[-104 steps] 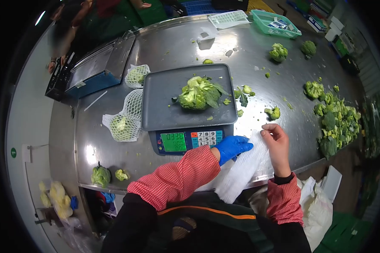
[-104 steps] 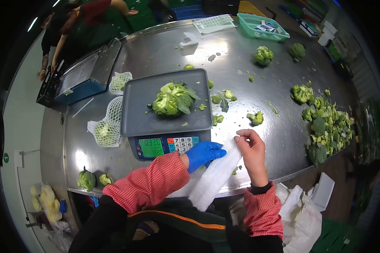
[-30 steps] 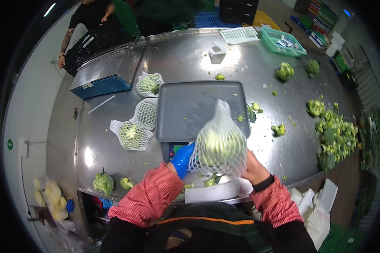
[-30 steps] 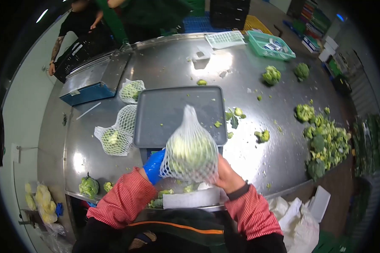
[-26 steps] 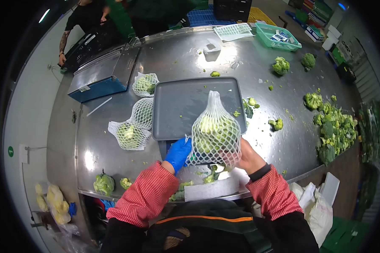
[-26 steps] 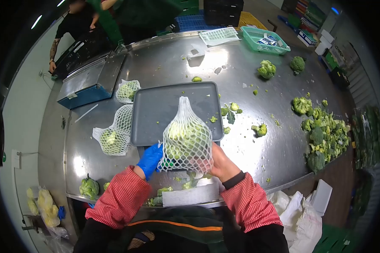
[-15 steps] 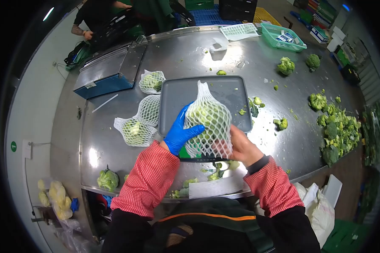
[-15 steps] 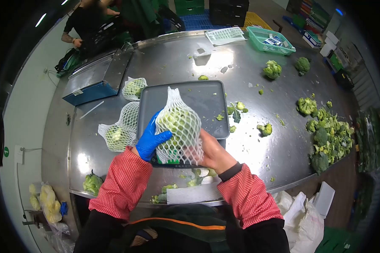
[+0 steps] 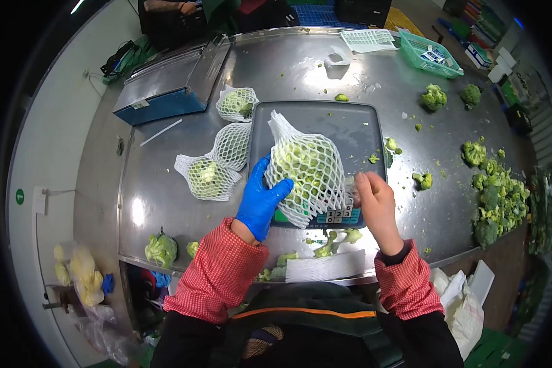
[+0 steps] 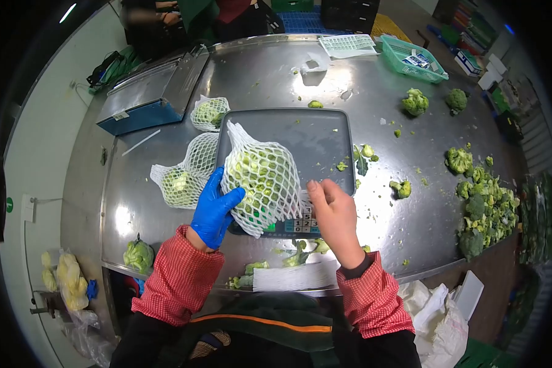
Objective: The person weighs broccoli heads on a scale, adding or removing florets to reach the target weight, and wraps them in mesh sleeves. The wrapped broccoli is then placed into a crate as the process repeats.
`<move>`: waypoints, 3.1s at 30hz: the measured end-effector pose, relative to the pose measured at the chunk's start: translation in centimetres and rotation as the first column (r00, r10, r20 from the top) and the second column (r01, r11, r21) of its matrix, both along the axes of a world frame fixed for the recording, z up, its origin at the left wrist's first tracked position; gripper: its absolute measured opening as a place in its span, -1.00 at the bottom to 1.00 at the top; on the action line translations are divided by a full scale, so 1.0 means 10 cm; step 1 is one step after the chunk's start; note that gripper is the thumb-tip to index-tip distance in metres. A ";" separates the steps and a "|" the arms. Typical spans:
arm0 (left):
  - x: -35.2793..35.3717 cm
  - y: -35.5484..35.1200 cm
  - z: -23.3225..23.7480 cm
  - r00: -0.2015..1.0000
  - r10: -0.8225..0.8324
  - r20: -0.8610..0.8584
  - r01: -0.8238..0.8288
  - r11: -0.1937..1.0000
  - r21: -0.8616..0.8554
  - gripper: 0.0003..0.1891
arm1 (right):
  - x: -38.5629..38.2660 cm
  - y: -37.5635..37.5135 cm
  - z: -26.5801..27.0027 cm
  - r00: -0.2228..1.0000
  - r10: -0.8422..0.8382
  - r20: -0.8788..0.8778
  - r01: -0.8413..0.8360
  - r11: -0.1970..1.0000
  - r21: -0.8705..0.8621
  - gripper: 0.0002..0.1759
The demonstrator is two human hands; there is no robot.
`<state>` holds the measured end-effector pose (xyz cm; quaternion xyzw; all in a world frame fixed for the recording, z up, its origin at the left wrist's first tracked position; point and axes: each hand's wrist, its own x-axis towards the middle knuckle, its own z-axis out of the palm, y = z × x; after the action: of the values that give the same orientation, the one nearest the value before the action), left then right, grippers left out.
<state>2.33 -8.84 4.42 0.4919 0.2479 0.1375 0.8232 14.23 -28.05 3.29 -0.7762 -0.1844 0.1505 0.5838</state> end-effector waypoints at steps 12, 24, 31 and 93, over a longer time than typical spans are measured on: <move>-0.06 -0.03 0.10 0.995 -0.051 0.088 0.065 0.983 -0.171 -0.39 | -0.32 0.24 0.27 0.970 0.108 0.218 -0.108 0.994 -0.011 -0.42; 0.25 2.63 -0.99 0.861 0.507 0.044 -0.489 0.802 0.343 -0.44 | 0.01 -0.40 -0.17 0.996 -0.083 0.038 0.082 0.996 0.037 -0.57; 0.25 4.21 -1.90 0.896 0.367 -0.249 -0.214 0.850 0.482 -0.51 | 0.47 -1.54 -0.53 0.878 -0.321 0.355 0.417 0.877 -0.237 -0.67; -0.04 -1.12 -0.89 0.713 -0.623 -0.322 0.696 0.577 0.427 -0.62 | -0.39 -0.92 -0.28 0.980 0.050 0.191 -0.002 0.970 -0.241 -0.65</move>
<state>1.95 -20.06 -4.45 0.7594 0.0552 -0.1515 0.6303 10.36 -37.26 0.47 -0.8496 -0.2317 0.1022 0.4627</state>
